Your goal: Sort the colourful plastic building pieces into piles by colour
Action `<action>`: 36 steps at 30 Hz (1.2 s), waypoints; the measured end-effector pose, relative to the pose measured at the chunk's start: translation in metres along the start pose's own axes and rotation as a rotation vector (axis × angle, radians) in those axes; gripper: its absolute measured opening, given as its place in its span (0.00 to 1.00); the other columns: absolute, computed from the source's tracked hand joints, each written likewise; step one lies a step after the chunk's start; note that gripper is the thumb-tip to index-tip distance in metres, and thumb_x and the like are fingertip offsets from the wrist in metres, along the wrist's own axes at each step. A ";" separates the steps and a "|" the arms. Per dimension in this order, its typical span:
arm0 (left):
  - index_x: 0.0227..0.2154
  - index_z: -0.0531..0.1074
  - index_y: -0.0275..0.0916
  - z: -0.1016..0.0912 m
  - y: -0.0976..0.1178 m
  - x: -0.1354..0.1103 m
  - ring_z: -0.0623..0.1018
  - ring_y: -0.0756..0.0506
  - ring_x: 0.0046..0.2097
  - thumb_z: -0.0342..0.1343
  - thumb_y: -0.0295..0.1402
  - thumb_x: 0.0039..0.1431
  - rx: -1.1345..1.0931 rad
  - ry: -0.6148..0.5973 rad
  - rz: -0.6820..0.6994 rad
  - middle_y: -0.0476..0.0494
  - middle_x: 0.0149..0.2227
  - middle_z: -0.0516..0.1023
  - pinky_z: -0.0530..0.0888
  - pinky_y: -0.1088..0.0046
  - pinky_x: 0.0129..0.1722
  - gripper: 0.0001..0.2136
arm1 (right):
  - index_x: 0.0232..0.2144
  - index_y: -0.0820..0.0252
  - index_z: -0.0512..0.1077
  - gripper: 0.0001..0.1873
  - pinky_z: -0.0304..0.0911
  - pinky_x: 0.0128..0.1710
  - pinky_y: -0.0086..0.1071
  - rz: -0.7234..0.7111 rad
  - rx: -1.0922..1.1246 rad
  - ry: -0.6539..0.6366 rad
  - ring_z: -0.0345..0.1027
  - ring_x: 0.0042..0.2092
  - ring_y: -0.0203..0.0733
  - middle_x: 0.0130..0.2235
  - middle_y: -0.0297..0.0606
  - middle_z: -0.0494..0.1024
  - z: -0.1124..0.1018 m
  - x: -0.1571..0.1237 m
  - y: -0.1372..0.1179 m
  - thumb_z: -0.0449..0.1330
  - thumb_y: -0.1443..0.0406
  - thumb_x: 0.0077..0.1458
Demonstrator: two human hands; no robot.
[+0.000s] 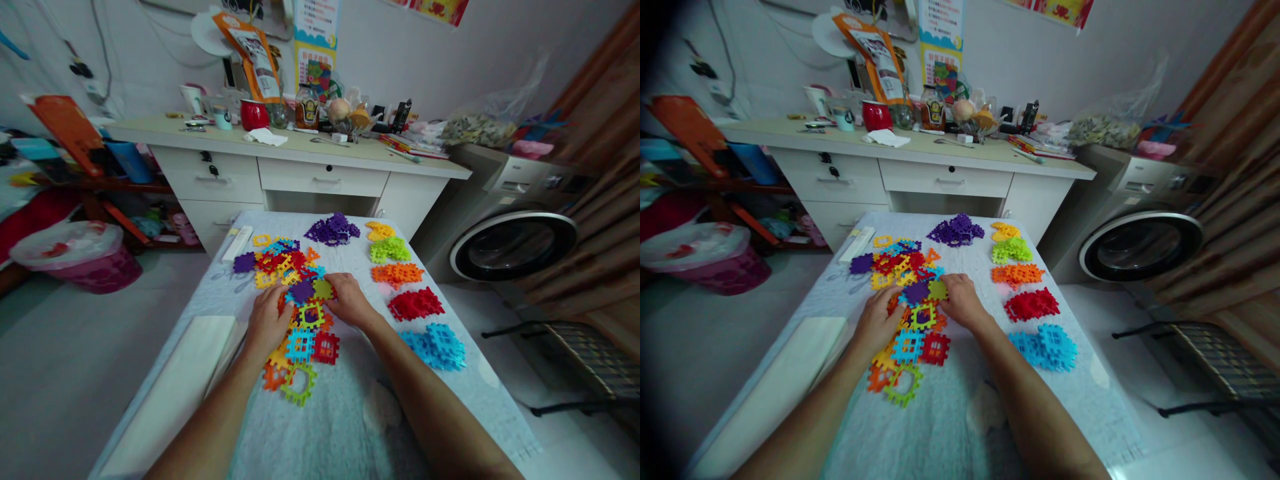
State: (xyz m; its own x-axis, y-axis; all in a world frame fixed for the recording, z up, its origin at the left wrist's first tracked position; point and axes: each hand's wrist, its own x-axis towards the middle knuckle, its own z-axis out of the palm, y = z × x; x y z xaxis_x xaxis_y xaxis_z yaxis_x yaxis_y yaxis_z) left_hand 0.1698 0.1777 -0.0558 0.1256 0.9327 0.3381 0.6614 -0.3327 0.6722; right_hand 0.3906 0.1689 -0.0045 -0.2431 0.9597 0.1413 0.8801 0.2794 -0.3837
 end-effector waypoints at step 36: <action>0.47 0.71 0.39 0.001 -0.003 0.000 0.72 0.39 0.56 0.49 0.40 0.58 -0.012 -0.010 0.001 0.39 0.52 0.74 0.66 0.56 0.59 0.17 | 0.57 0.60 0.68 0.31 0.64 0.50 0.46 0.777 -0.356 0.150 0.63 0.55 0.60 0.54 0.53 0.67 -0.116 0.055 0.181 0.62 0.56 0.53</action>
State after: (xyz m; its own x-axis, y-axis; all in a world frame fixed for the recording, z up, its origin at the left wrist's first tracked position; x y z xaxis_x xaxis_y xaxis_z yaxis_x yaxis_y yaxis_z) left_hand 0.1682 0.1787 -0.0586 0.1331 0.9338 0.3322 0.6521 -0.3349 0.6802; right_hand 0.5831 0.2690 0.0395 0.5140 0.8535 0.0858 0.8560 -0.5038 -0.1161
